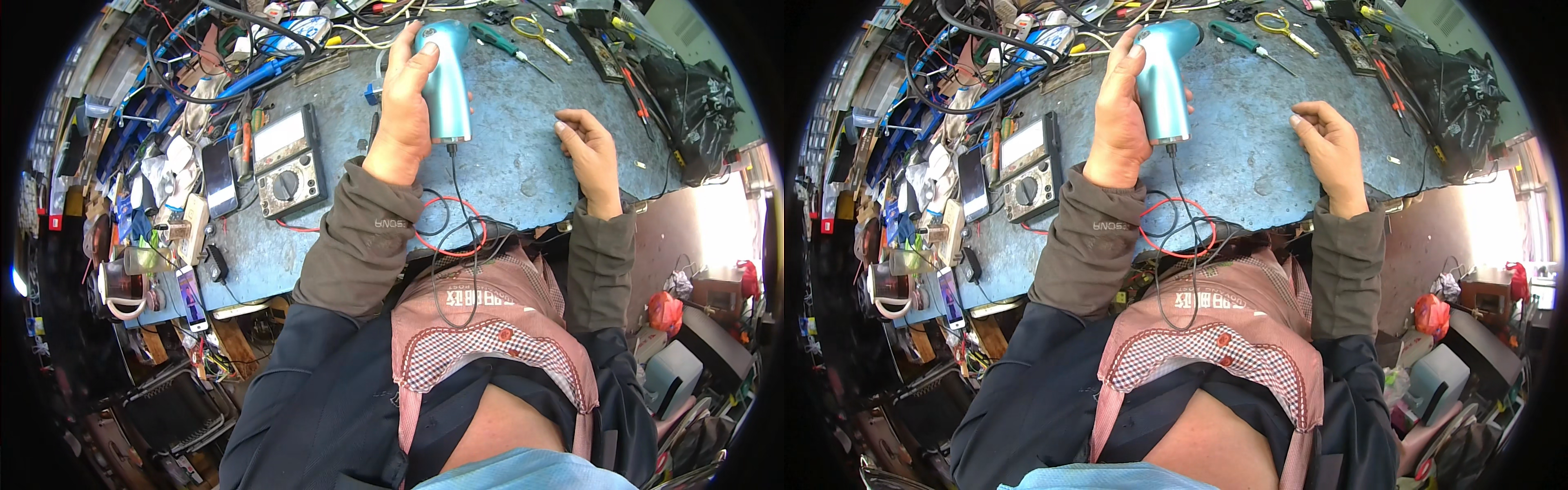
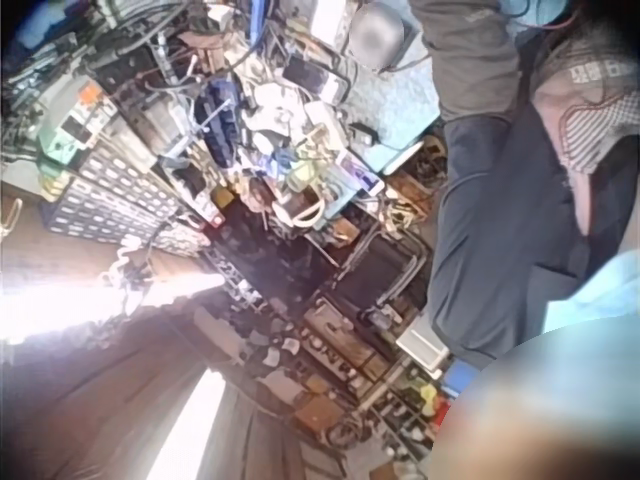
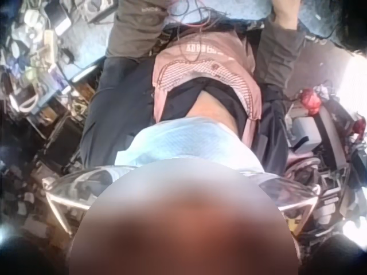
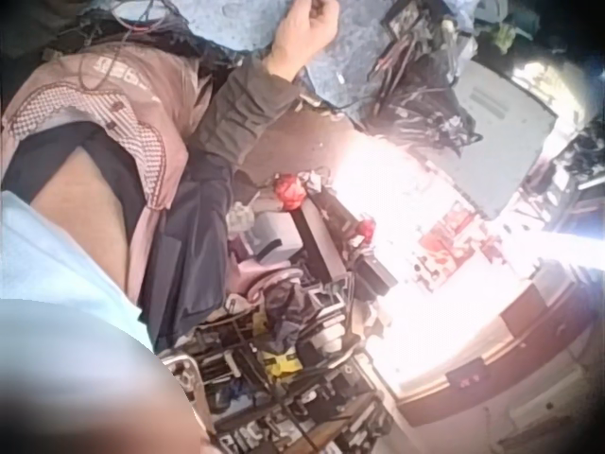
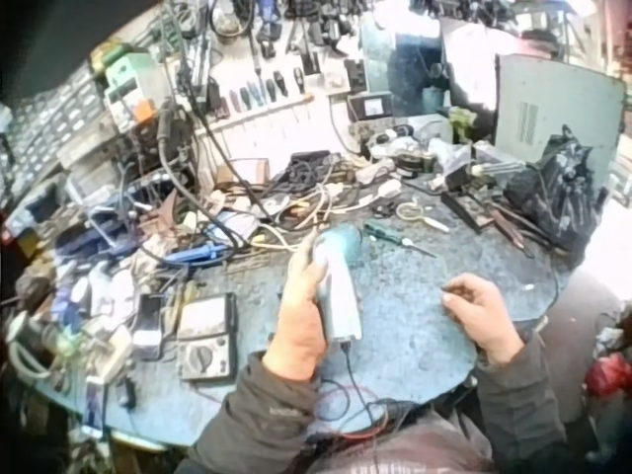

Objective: The person unpacks a teal handheld device from a black plastic bag, then repeatedly attaches and detaches a black cylindrical attachment to the device's nozzle. The person also handles a power cable and briefly picks up pliers from the cluttered workbench.

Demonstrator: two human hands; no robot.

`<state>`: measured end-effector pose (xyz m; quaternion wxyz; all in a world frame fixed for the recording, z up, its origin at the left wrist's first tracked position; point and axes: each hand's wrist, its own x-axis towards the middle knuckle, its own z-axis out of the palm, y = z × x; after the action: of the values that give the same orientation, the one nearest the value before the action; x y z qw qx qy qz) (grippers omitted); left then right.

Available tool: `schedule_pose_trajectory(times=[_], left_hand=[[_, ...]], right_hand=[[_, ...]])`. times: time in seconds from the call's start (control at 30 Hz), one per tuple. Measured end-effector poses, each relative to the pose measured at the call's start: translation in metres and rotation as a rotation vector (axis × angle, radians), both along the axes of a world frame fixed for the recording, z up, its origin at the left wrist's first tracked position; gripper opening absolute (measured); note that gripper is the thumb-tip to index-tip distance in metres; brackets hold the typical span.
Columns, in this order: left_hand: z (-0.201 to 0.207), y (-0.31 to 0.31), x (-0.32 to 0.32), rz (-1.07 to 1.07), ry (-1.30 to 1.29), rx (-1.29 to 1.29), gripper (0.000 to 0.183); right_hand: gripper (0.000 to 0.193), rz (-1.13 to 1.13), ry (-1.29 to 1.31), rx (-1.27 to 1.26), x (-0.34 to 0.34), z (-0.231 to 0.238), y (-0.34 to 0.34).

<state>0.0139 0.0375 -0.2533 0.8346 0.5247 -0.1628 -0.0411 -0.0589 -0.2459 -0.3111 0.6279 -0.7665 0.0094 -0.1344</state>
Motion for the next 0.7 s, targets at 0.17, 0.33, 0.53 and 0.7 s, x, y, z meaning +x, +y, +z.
schedule_pose_trajectory(times=[0.17,0.33,0.53,0.7], left_hand=[[-0.018,-0.005,0.011,0.081,-0.181,0.074,0.068],[-0.027,-0.006,0.017,0.159,-0.282,0.124,0.065],[-0.023,-0.007,0.012,0.251,-0.428,0.184,0.065],[-0.018,-0.007,0.003,0.238,-0.443,0.19,0.066]], right_hand=[[0.02,-0.005,0.002,-0.016,0.002,-0.002,-0.001],[0.019,0.0,0.006,-0.019,0.002,-0.003,-0.002],[0.02,-0.011,-0.006,-0.029,0.001,-0.001,0.0],[0.02,-0.004,-0.017,-0.032,0.001,0.0,0.001]])
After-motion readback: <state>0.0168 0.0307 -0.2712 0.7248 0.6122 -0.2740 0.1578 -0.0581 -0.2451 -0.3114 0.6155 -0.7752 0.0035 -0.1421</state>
